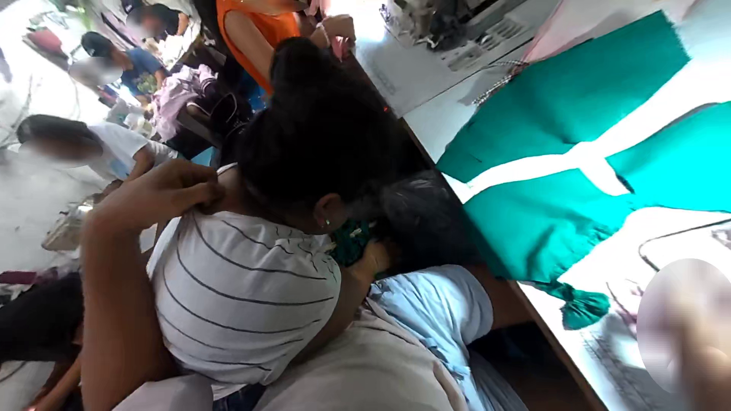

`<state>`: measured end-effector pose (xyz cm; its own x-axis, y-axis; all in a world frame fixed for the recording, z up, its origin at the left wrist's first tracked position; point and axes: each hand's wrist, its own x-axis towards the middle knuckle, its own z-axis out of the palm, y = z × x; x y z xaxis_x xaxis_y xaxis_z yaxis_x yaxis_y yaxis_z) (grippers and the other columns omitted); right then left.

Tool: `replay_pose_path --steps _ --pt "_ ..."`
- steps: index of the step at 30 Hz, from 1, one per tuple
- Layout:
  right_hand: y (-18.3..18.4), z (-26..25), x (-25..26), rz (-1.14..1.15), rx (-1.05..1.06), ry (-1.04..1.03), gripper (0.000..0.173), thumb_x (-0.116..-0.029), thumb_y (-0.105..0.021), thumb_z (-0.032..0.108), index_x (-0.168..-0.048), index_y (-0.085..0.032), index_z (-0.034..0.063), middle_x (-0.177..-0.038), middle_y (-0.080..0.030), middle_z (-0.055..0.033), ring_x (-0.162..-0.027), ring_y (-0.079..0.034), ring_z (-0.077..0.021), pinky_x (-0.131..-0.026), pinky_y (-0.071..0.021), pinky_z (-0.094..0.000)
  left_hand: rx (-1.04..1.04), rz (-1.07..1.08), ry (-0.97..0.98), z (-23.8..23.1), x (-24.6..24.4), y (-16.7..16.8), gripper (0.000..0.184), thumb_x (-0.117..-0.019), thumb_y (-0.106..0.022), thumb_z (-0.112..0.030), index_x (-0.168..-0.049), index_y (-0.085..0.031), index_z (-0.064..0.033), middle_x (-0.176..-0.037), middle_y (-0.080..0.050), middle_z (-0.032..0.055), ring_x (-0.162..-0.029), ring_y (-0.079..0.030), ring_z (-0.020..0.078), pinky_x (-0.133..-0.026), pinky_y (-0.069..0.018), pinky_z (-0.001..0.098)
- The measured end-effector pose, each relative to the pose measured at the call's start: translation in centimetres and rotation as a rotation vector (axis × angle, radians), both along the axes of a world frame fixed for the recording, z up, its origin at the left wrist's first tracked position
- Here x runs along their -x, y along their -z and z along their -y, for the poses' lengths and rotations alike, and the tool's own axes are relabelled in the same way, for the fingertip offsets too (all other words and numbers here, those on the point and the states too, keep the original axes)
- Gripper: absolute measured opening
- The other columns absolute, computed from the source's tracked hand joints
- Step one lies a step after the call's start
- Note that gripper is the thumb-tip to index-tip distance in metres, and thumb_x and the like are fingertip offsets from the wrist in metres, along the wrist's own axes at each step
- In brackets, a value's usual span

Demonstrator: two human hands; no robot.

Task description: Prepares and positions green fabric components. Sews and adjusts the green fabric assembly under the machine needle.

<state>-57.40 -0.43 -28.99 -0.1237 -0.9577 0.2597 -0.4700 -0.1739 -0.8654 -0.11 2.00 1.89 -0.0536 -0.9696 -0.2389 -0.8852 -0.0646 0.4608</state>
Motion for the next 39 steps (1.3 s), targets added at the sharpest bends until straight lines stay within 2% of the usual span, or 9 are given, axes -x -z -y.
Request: replay_pose_path --steps 7,11,14,18,21,29,32,36,39 --pt "-1.1 -0.4 -0.4 -0.120 -0.014 0.077 0.043 -0.1030 -0.057 0.030 -0.123 -0.065 -0.0072 -0.097 -0.068 -0.0264 -0.078 -0.061 -0.0209 -0.074 -0.0518 -0.0359 0.208 -0.095 0.558 -4.5 11.0 -1.2 0.019 -0.0999 -0.061 -0.034 -0.085 -0.065 -0.0219 -0.076 -0.060 -0.0138 -0.068 -0.056 -0.0045 -0.059 -0.0480 0.0161" --pt "-1.2 -0.2 -0.7 -0.120 0.013 0.101 0.046 -0.1009 -0.057 0.035 -0.122 -0.067 -0.0049 -0.096 -0.069 -0.0272 -0.078 -0.064 -0.0307 -0.074 -0.0522 -0.0484 -0.107 -0.106 0.889 -3.5 21.8 4.0 0.034 -0.1063 -0.053 -0.038 -0.101 -0.070 -0.0086 -0.083 -0.066 0.0018 -0.078 -0.063 0.0095 -0.072 -0.0536 0.0267" --pt "-0.8 -0.4 -0.4 -0.137 -0.001 0.106 0.047 -0.1005 -0.056 0.039 -0.122 -0.068 -0.0022 -0.094 -0.069 -0.0256 -0.078 -0.065 -0.0335 -0.073 -0.0512 -0.0532 -0.120 -0.019 0.883 -4.5 26.2 10.0 0.032 -0.1027 -0.059 -0.036 -0.107 -0.073 -0.0079 -0.094 -0.071 0.0080 -0.092 -0.069 0.0235 -0.086 -0.0560 0.0451" --pt "-1.2 -0.4 -0.9 -0.127 0.012 0.111 0.043 -0.0977 -0.060 0.035 -0.117 -0.071 -0.0014 -0.089 -0.070 -0.0225 -0.075 -0.064 -0.0335 -0.070 -0.0511 -0.0557 -0.436 -0.375 0.907 -5.2 29.7 16.9 0.030 -0.1022 -0.063 -0.021 -0.126 -0.069 -0.0032 -0.110 -0.074 0.0132 -0.103 -0.072 0.0247 -0.095 -0.0559 0.0449" --pt "-1.7 -0.4 -0.9 -0.095 -0.036 0.128 0.044 -0.0978 -0.064 0.035 -0.116 -0.070 -0.0050 -0.093 -0.073 -0.0222 -0.080 -0.069 -0.0318 -0.077 -0.0543 -0.0531 -0.700 -0.160 0.899 -4.5 28.8 17.8 0.035 -0.0965 -0.069 -0.031 -0.119 -0.075 -0.0049 -0.110 -0.075 0.0169 -0.107 -0.071 0.0342 -0.096 -0.0509 0.0615" --pt "-0.9 0.0 -0.7 -0.098 0.015 0.139 0.040 -0.0947 -0.062 0.034 -0.116 -0.072 0.0016 -0.092 -0.073 -0.0185 -0.080 -0.070 -0.0312 -0.074 -0.0560 -0.0530 -0.935 -0.170 1.002 -0.2 29.6 22.0 0.031 -0.1018 -0.064 -0.021 -0.120 -0.071 0.0023 -0.104 -0.075 0.0181 -0.095 -0.073 0.0278 -0.091 -0.0566 0.0490" --pt "-0.3 0.3 -0.5 -0.107 -0.002 0.156 0.037 -0.0935 -0.064 0.036 -0.113 -0.072 0.0055 -0.084 -0.070 -0.0120 -0.073 -0.067 -0.0259 -0.066 -0.0543 -0.0508 -0.748 -0.291 1.037 2.6 30.4 22.3 0.032 -0.1017 -0.063 -0.022 -0.124 -0.070 -0.0005 -0.105 -0.075 0.0141 -0.094 -0.073 0.0227 -0.088 -0.0587 0.0436" --pt "-0.4 0.3 -0.5 -0.147 -0.003 0.167 0.036 -0.0932 -0.064 0.038 -0.112 -0.073 0.0077 -0.078 -0.068 -0.0058 -0.066 -0.063 -0.0181 -0.059 -0.0522 -0.0426 -0.070 -0.194 0.999 9.3 33.2 21.3 0.027 -0.1040 -0.057 -0.026 -0.112 -0.074 -0.0058 -0.097 -0.073 0.0071 -0.089 -0.070 0.0148 -0.083 -0.0582 0.0358" --pt "-0.3 0.4 -0.3 -0.160 0.004 0.180 0.035 -0.0927 -0.066 0.036 -0.112 -0.073 0.0078 -0.080 -0.068 -0.0044 -0.067 -0.063 -0.0149 -0.061 -0.0537 -0.0380 0.406 -0.050 0.847 14.3 36.1 24.7 0.040 -0.1029 -0.057 -0.033 -0.135 -0.065 -0.0104 -0.132 -0.065 0.0089 -0.124 -0.061 0.0234 -0.106 -0.0494 0.0444"
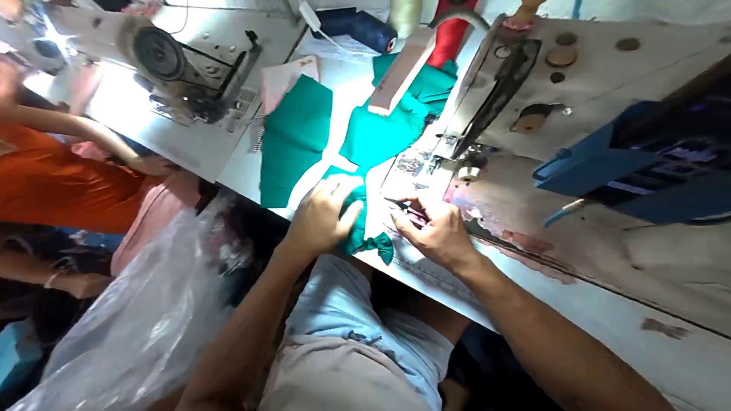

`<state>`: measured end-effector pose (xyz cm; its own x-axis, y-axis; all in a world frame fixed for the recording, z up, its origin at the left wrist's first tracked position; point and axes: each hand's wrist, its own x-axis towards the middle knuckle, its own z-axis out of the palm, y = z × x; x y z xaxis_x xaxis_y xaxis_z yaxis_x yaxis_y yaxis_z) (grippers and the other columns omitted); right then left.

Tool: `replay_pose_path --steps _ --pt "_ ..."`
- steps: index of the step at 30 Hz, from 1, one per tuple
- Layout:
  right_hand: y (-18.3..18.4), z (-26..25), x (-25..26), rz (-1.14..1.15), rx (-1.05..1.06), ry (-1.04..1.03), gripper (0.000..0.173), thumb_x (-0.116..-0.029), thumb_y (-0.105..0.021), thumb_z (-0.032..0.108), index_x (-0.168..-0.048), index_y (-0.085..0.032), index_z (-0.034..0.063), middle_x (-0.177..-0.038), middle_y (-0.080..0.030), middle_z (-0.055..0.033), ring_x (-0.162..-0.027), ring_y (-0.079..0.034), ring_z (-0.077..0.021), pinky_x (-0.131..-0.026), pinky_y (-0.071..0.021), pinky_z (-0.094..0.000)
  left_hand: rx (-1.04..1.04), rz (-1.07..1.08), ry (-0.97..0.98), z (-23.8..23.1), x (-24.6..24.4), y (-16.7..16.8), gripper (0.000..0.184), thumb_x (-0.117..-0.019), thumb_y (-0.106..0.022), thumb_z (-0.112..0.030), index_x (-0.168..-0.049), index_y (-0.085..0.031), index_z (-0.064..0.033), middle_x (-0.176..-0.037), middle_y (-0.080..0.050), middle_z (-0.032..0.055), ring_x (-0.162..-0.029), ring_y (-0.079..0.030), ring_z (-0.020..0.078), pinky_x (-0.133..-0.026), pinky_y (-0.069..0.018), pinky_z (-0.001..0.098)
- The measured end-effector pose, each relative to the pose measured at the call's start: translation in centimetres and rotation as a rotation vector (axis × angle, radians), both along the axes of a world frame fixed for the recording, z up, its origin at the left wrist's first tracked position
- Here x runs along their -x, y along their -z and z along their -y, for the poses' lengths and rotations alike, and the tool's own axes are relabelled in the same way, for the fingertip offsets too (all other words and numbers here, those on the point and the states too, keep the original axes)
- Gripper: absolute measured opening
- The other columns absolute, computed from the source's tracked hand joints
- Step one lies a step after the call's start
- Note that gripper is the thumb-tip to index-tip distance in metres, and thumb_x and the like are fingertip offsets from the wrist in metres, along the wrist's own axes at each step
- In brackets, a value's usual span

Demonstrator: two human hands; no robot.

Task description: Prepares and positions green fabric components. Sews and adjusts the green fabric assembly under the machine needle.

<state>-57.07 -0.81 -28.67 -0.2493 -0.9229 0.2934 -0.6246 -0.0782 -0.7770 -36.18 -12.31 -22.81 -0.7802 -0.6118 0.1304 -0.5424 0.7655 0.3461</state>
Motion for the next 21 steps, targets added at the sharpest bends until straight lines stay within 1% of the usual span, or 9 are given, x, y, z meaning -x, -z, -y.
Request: replay_pose_path --steps 1,3,6,9,12,13,15,18,21 --pt "0.1 -0.2 -0.2 -0.002 -0.002 0.006 0.034 -0.0926 -0.066 0.035 -0.113 -0.073 0.0077 -0.079 -0.068 -0.0041 -0.066 -0.062 -0.0143 -0.060 -0.0533 -0.0370 0.062 0.015 -0.021 1.1 0.7 1.8 0.053 -0.1041 -0.052 -0.041 -0.149 -0.054 -0.0129 -0.153 -0.053 0.0076 -0.143 -0.047 0.0250 -0.119 -0.0358 0.0475" --pt "0.2 -0.4 -0.4 -0.057 -0.023 0.028 0.035 -0.0932 -0.066 0.037 -0.115 -0.073 0.0100 -0.082 -0.070 -0.0046 -0.069 -0.065 -0.0154 -0.064 -0.0560 -0.0387 0.119 0.100 -0.028 2.8 1.7 5.4 0.067 -0.1045 -0.037 -0.055 -0.162 -0.035 -0.0212 -0.168 -0.031 0.0038 -0.156 -0.024 0.0265 -0.126 -0.0168 0.0546" --pt "-0.3 -2.1 -0.7 -0.283 -0.051 0.147 0.042 -0.0937 -0.066 0.040 -0.118 -0.072 0.0062 -0.095 -0.075 -0.0108 -0.077 -0.073 -0.0235 -0.066 -0.0603 -0.0444 0.130 0.092 -0.043 3.1 1.9 6.8 0.065 -0.1032 -0.035 -0.058 -0.158 -0.043 -0.0246 -0.164 -0.039 0.0013 -0.155 -0.029 0.0283 -0.124 -0.0208 0.0590" --pt "-0.8 -6.2 -0.2 -0.307 -0.134 0.434 0.040 -0.0938 -0.065 0.033 -0.126 -0.069 0.0089 -0.115 -0.073 -0.0133 -0.089 -0.074 -0.0249 -0.069 -0.0611 -0.0441 0.145 0.071 -0.012 3.2 2.5 6.8 0.070 -0.1026 -0.031 -0.061 -0.155 -0.048 -0.0170 -0.158 -0.047 0.0110 -0.149 -0.038 0.0390 -0.119 -0.0262 0.0653" --pt "-0.1 -9.0 1.0 -0.406 -0.141 0.742 0.030 -0.0958 -0.064 0.024 -0.120 -0.073 0.0097 -0.108 -0.073 -0.0143 -0.088 -0.074 -0.0276 -0.069 -0.0622 -0.0440 0.140 0.070 -0.028 3.0 2.4 6.7 0.074 -0.1026 -0.029 -0.063 -0.156 -0.047 -0.0139 -0.159 -0.045 0.0163 -0.149 -0.037 0.0425 -0.119 -0.0217 0.0672" --pt "0.4 -9.6 1.3 -0.459 -0.186 0.813 0.030 -0.0975 -0.062 0.027 -0.120 -0.074 0.0125 -0.110 -0.072 -0.0143 -0.097 -0.072 -0.0309 -0.078 -0.0609 -0.0475 0.141 0.074 -0.034 2.9 2.2 6.8 0.074 -0.1025 -0.028 -0.063 -0.156 -0.047 -0.0143 -0.159 -0.045 0.0165 -0.149 -0.037 0.0421 -0.120 -0.0210 0.0671" --pt "1.2 -10.0 1.8 -0.493 -0.264 0.891 0.032 -0.1012 -0.056 0.033 -0.124 -0.075 0.0201 -0.120 -0.068 -0.0162 -0.116 -0.061 -0.0401 -0.095 -0.0487 -0.0591 0.139 0.067 -0.032 3.1 2.2 6.9 0.074 -0.1026 -0.028 -0.062 -0.156 -0.046 -0.0142 -0.159 -0.044 0.0169 -0.149 -0.037 0.0417 -0.120 -0.0199 0.0671" --pt "1.4 -9.5 1.7 -0.526 -0.346 0.976 0.033 -0.1036 -0.053 0.034 -0.128 -0.073 0.0257 -0.125 -0.065 -0.0167 -0.124 -0.055 -0.0427 -0.097 -0.0424 -0.0636 0.127 0.032 -0.005 3.3 2.0 7.0 0.071 -0.1031 -0.031 -0.060 -0.154 -0.050 -0.0130 -0.159 -0.044 0.0183 -0.148 -0.037 0.0441 -0.119 -0.0195 0.0684" --pt "1.0 -9.7 1.6 -0.486 -0.383 1.056 0.032 -0.1038 -0.054 0.032 -0.128 -0.072 0.0206 -0.127 -0.064 -0.0169 -0.125 -0.054 -0.0431 -0.095 -0.0430 -0.0656 0.091 0.039 0.009 3.1 1.3 6.8 0.066 -0.1041 -0.033 -0.057 -0.152 -0.052 -0.0163 -0.160 -0.044 0.0152 -0.150 -0.036 0.0401 -0.120 -0.0188 0.0678"
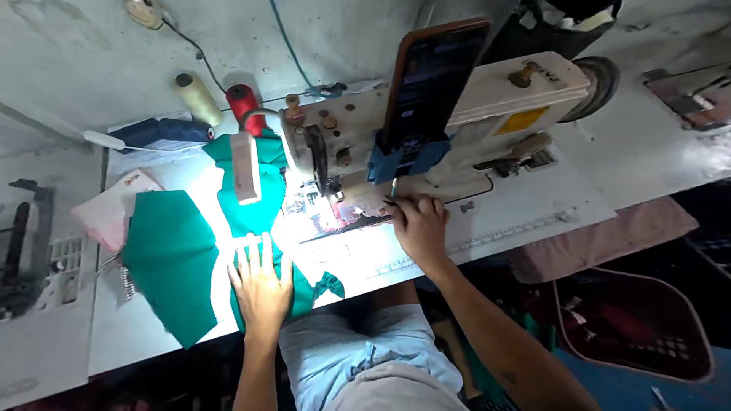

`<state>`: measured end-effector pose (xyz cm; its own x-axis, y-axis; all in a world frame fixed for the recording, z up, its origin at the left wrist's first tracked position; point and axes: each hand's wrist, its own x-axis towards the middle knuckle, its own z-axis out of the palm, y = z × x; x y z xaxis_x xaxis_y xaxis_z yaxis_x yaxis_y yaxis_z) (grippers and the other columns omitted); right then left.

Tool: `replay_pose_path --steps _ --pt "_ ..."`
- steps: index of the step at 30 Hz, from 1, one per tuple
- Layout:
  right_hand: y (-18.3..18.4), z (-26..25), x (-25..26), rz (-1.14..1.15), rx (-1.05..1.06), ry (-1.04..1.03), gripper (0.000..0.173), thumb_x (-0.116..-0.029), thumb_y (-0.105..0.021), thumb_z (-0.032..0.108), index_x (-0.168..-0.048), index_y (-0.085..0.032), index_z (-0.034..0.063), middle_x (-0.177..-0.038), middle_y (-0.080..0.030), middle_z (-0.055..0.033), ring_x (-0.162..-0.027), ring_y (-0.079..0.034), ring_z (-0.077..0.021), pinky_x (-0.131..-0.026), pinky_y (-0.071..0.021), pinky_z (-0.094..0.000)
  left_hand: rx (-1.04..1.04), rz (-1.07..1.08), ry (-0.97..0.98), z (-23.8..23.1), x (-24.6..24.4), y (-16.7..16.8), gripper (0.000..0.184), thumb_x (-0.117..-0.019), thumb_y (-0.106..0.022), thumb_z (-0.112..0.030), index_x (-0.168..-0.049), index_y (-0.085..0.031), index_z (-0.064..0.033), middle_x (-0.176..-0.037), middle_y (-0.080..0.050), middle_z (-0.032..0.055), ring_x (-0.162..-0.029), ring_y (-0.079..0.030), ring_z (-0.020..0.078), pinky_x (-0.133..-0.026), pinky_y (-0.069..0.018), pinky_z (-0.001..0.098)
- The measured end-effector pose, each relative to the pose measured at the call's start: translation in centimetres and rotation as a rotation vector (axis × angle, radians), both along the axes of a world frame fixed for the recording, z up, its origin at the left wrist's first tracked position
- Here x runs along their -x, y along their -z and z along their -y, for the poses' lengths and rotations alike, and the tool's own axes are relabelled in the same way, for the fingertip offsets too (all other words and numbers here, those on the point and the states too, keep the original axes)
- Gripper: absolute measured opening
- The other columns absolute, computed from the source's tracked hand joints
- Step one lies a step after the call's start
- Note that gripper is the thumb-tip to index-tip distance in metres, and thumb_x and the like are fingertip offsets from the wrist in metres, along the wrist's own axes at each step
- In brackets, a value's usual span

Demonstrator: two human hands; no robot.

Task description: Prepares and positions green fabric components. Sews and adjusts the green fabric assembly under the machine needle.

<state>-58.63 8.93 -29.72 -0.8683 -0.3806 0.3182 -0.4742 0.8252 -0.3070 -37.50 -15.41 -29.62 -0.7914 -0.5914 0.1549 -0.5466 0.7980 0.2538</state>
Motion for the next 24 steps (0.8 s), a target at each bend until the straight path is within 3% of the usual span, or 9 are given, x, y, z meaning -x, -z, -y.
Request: replay_pose_path --steps 4,9,11,13,15,17,19,21,24 --pt "0.0 -0.2 -0.3 -0.014 0.037 0.041 0.036 -0.1037 -0.052 0.030 -0.133 -0.068 0.0163 -0.130 -0.063 -0.0191 -0.125 -0.053 -0.0464 -0.096 -0.0414 -0.0694 -0.020 -0.039 0.041 -1.6 -2.7 -0.3 0.053 -0.1061 -0.039 -0.046 -0.146 -0.060 -0.0194 -0.151 -0.055 0.0136 -0.145 -0.044 0.0398 -0.118 -0.0258 0.0692" --pt "-0.7 0.6 -3.8 -0.074 0.188 -0.091 0.037 -0.1006 -0.057 0.026 -0.131 -0.067 0.0077 -0.124 -0.066 -0.0224 -0.118 -0.059 -0.0462 -0.100 -0.0424 -0.0650 -0.066 -0.274 0.121 -4.5 -8.3 -0.8 0.030 -0.0996 -0.059 -0.035 -0.115 -0.079 -0.0188 -0.127 -0.070 0.0106 -0.125 -0.062 0.0327 -0.108 -0.0459 0.0563" --pt "-1.3 2.3 -7.4 0.020 0.206 -0.245 0.041 -0.0953 -0.061 0.025 -0.127 -0.068 0.0006 -0.120 -0.068 -0.0228 -0.114 -0.062 -0.0445 -0.098 -0.0475 -0.0623 -0.106 -0.268 0.191 -6.1 -10.9 -1.7 0.026 -0.0975 -0.061 -0.033 -0.106 -0.080 -0.0178 -0.119 -0.072 0.0072 -0.122 -0.062 0.0298 -0.106 -0.0456 0.0539" --pt "-1.5 5.2 -10.4 0.068 0.184 -0.427 0.045 -0.0946 -0.064 0.036 -0.124 -0.070 0.0018 -0.120 -0.070 -0.0187 -0.115 -0.064 -0.0396 -0.097 -0.0503 -0.0569 -0.151 -0.247 0.318 -7.4 -13.0 -2.7 0.024 -0.0952 -0.060 -0.032 -0.096 -0.079 -0.0173 -0.111 -0.073 0.0028 -0.117 -0.064 0.0238 -0.105 -0.0457 0.0490" --pt "-2.1 8.5 -12.6 0.132 0.083 -0.545 0.056 -0.0974 -0.057 0.053 -0.135 -0.067 0.0136 -0.131 -0.067 -0.0126 -0.124 -0.061 -0.0349 -0.102 -0.0480 -0.0561 -0.263 -0.211 0.531 -8.1 -14.5 -3.7 0.021 -0.0939 -0.061 -0.030 -0.088 -0.076 -0.0162 -0.104 -0.074 0.0001 -0.110 -0.067 0.0179 -0.103 -0.0490 0.0423" --pt "-2.1 10.7 -13.8 0.199 -0.078 -0.626 0.060 -0.0989 -0.049 0.060 -0.143 -0.061 0.0217 -0.142 -0.061 -0.0104 -0.132 -0.054 -0.0353 -0.106 -0.0429 -0.0596 -0.412 -0.156 0.726 -8.2 -15.1 -4.3 0.021 -0.0959 -0.063 -0.031 -0.092 -0.077 -0.0160 -0.103 -0.075 -0.0003 -0.106 -0.068 0.0155 -0.101 -0.0503 0.0375" --pt "-1.7 11.4 -14.4 0.179 -0.109 -0.697 0.048 -0.1023 -0.047 0.052 -0.136 -0.066 0.0241 -0.139 -0.062 -0.0092 -0.130 -0.055 -0.0362 -0.103 -0.0438 -0.0608 -0.463 -0.132 0.727 -7.1 -14.8 -5.1 0.028 -0.0963 -0.066 -0.044 -0.099 -0.079 -0.0190 -0.105 -0.075 -0.0016 -0.106 -0.068 0.0142 -0.097 -0.0519 0.0371" --pt "-1.7 10.5 -15.1 0.175 -0.067 -0.758 0.033 -0.1030 -0.052 0.040 -0.123 -0.071 0.0227 -0.130 -0.066 -0.0075 -0.122 -0.059 -0.0353 -0.097 -0.0476 -0.0590 -0.401 -0.195 0.555 -5.3 -13.8 -5.9 0.032 -0.0967 -0.064 -0.049 -0.103 -0.078 -0.0211 -0.109 -0.074 -0.0030 -0.107 -0.067 0.0129 -0.094 -0.0542 0.0376" --pt "-2.6 7.6 -17.1 0.192 0.027 -0.841 0.018 -0.0952 -0.065 0.027 -0.105 -0.075 0.0175 -0.118 -0.071 -0.0068 -0.113 -0.066 -0.0340 -0.089 -0.0540 -0.0588 -0.260 -0.324 0.207 -1.2 -10.5 -7.0 0.031 -0.1007 -0.060 -0.036 -0.112 -0.076 -0.0117 -0.109 -0.074 0.0044 -0.102 -0.071 0.0162 -0.087 -0.0596 0.0372"
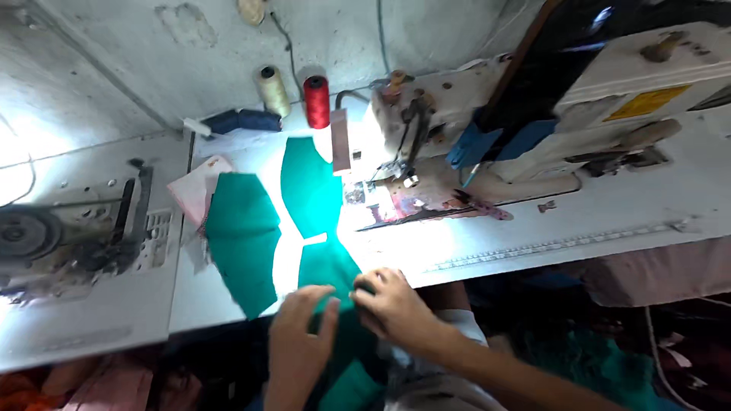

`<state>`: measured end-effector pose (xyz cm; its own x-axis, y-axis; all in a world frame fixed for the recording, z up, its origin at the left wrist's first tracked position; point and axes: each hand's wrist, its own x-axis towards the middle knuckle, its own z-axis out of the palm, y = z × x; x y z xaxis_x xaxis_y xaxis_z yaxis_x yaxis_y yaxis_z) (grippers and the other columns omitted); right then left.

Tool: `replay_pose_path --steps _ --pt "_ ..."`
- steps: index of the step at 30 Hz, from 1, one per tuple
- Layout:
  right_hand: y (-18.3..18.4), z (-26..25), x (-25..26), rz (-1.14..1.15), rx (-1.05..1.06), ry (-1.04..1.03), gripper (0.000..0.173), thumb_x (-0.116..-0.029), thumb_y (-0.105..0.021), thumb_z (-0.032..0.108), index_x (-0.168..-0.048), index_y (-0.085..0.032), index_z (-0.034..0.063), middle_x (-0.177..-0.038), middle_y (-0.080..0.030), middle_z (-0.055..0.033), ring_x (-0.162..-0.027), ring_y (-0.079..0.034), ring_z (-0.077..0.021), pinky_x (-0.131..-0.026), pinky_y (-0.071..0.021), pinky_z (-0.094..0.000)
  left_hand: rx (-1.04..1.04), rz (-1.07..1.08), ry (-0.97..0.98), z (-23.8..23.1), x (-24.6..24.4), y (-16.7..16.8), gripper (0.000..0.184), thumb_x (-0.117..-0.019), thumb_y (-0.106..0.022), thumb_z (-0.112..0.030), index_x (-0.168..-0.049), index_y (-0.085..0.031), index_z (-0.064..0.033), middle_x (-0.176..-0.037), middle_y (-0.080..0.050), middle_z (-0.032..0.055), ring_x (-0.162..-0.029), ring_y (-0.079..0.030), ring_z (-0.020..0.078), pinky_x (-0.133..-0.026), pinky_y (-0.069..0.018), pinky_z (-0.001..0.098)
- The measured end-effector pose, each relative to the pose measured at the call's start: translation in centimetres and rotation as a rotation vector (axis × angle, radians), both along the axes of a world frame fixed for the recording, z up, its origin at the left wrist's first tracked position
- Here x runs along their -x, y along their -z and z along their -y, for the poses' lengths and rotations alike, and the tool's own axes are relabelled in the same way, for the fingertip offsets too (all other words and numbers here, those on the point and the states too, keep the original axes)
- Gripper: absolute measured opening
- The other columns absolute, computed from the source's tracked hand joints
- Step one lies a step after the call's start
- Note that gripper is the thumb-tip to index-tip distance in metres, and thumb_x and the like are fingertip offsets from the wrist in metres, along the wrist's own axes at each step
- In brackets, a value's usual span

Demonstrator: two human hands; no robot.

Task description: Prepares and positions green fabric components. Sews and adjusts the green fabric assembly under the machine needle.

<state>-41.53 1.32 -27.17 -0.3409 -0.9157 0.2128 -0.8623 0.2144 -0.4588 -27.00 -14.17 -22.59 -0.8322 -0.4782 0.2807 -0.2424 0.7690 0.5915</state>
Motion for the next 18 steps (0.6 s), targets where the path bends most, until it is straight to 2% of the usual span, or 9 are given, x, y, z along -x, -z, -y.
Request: replay_pose_path --steps 2,5,8,10,12,13,15,16,18 --pt "-0.4 -2.5 -1.5 -0.001 0.028 -0.030 0.014 -0.0884 -0.072 0.029 -0.096 -0.075 0.0178 -0.111 -0.072 -0.0050 -0.109 -0.067 -0.0311 -0.088 -0.0556 -0.0564 0.033 0.051 -0.201 2.4 3.4 -0.4 0.045 -0.1013 -0.055 -0.039 -0.126 -0.069 -0.0040 -0.112 -0.072 0.0135 -0.097 -0.071 0.0239 -0.080 -0.0593 0.0428" --pt "-1.0 -5.9 -3.8 0.164 -0.062 -0.138 0.012 -0.0893 -0.076 0.023 -0.095 -0.076 0.0118 -0.106 -0.072 -0.0113 -0.107 -0.067 -0.0358 -0.089 -0.0539 -0.0584 0.079 0.226 -0.363 3.7 7.4 0.4 0.060 -0.1034 -0.053 -0.044 -0.141 -0.057 0.0026 -0.122 -0.067 0.0287 -0.109 -0.067 0.0454 -0.088 -0.0519 0.0648" --pt "-2.4 -7.5 -4.4 0.423 -0.363 -0.248 0.022 -0.0929 -0.070 0.015 -0.110 -0.074 0.0018 -0.116 -0.069 -0.0226 -0.113 -0.062 -0.0452 -0.095 -0.0458 -0.0647 0.125 0.373 -0.359 3.2 8.5 2.1 0.060 -0.1010 -0.059 -0.045 -0.136 -0.059 0.0047 -0.127 -0.062 0.0331 -0.117 -0.061 0.0540 -0.088 -0.0469 0.0731" --pt "-2.0 -7.8 -4.3 0.441 -0.442 -0.271 0.031 -0.0921 -0.074 0.023 -0.115 -0.072 0.0023 -0.120 -0.067 -0.0232 -0.116 -0.061 -0.0455 -0.097 -0.0446 -0.0654 0.170 0.253 -0.257 2.7 7.7 3.3 0.039 -0.0983 -0.062 -0.030 -0.110 -0.068 0.0070 -0.104 -0.068 0.0284 -0.099 -0.067 0.0478 -0.085 -0.0504 0.0664" --pt "-0.7 -7.6 -4.0 0.407 -0.285 -0.202 0.038 -0.0922 -0.074 0.033 -0.118 -0.071 0.0061 -0.115 -0.068 -0.0205 -0.110 -0.064 -0.0433 -0.090 -0.0498 -0.0632 0.072 0.143 -0.186 1.5 6.6 2.9 0.031 -0.0959 -0.064 -0.019 -0.103 -0.067 0.0107 -0.096 -0.068 0.0266 -0.092 -0.068 0.0408 -0.084 -0.0535 0.0590" --pt "-0.6 -7.0 -3.6 0.398 -0.169 -0.130 0.037 -0.0951 -0.071 0.034 -0.120 -0.070 0.0069 -0.112 -0.069 -0.0189 -0.106 -0.066 -0.0401 -0.087 -0.0538 -0.0590 -0.048 0.092 -0.200 0.5 5.9 2.2 0.029 -0.0951 -0.066 -0.016 -0.104 -0.066 0.0118 -0.093 -0.068 0.0228 -0.086 -0.068 0.0309 -0.079 -0.0560 0.0486" --pt "-1.5 -5.3 -2.5 0.485 0.054 0.021 0.034 -0.0984 -0.068 0.030 -0.122 -0.069 0.0051 -0.106 -0.070 -0.0162 -0.098 -0.069 -0.0312 -0.085 -0.0587 -0.0473 -0.443 -0.045 -0.235 -1.6 4.5 0.9 0.031 -0.0915 -0.068 -0.004 -0.115 -0.056 0.0116 -0.089 -0.067 0.0065 -0.076 -0.065 0.0030 -0.070 -0.0567 0.0208" --pt "-2.2 -4.4 -1.9 0.569 0.143 0.072 0.036 -0.0980 -0.069 0.029 -0.124 -0.067 0.0031 -0.105 -0.070 -0.0163 -0.093 -0.069 -0.0272 -0.082 -0.0594 -0.0417 -0.658 -0.121 -0.240 -2.8 4.0 0.5 0.033 -0.0897 -0.067 0.003 -0.119 -0.051 0.0085 -0.085 -0.069 0.0001 -0.073 -0.067 -0.0014 -0.068 -0.0581 0.0185" --pt "-3.6 -3.2 -0.8 0.755 0.201 0.124 0.046 -0.0970 -0.070 0.032 -0.131 -0.062 0.0015 -0.109 -0.067 -0.0173 -0.090 -0.066 -0.0228 -0.078 -0.0572 -0.0349 -0.929 -0.201 -0.208 -4.8 3.2 -0.2 0.043 -0.0885 -0.065 0.010 -0.126 -0.046 0.0050 -0.085 -0.074 -0.0040 -0.076 -0.072 0.0015 -0.073 -0.0624 0.0239"
